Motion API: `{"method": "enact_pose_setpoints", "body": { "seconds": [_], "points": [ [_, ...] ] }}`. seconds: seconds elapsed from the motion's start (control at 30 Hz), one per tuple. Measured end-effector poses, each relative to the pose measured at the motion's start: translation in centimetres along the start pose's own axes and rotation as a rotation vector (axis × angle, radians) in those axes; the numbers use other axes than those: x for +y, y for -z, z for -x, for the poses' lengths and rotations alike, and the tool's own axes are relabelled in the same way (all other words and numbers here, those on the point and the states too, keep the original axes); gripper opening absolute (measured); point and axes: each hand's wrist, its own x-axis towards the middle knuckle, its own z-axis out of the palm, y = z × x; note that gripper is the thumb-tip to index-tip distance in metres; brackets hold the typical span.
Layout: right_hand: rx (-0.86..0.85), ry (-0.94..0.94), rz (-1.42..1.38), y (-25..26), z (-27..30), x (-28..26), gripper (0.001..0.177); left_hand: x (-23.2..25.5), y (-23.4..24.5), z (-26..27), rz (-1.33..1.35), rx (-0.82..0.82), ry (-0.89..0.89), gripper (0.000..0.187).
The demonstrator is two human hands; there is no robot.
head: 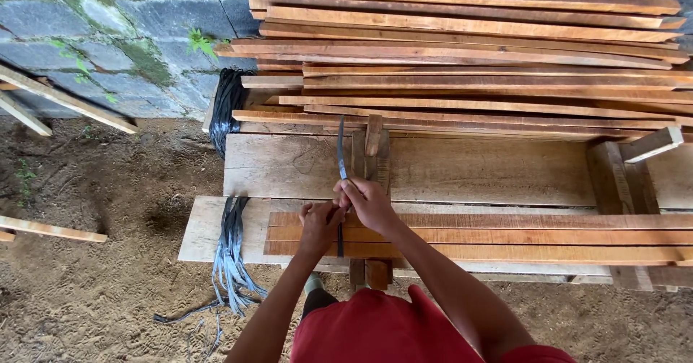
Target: Bundling thin strips of wood together using plastic ties and a knife.
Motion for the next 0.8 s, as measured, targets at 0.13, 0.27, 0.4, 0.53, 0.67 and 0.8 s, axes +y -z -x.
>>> {"method": "enact_pose_setpoints", "body": {
  "seconds": [0.13,0.27,0.4,0.53,0.67,0.8],
  "points": [
    [-0.022,0.062,0.044,-0.9,-2.2,2.0,0.037,-0.1,0.5,0.3,0.025,-0.051,-0.016,0.028],
    [-0.075,0.021,0.094,-1.6,-2.7,-1.0,0.033,-0.9,-0.7,0.1,-0.023,0.011,-0.085,0.026],
    [-0.138,-0.097,0.278,0.0,-1.2,0.9,0.068,-1.8,-1.6,0.2,-0.009,0.046,-0.044,0.024],
    [-0.168,0.110,0.539,1.6,2.2,4.5,0.049,-2.9,-2.1,-0.3,-0.016,0.076,-0.026,0.021],
    [-0.159,0.424,0.749,1.2,3.4,6.7,0.044,-1.2,-0.6,0.3,0.029,0.058,0.005,0.013],
    [-0.112,0.516,0.806,1.2,3.6,6.6,0.035,-0.6,-0.1,0.1,0.065,0.038,0.025,0.015]
  ]
}}
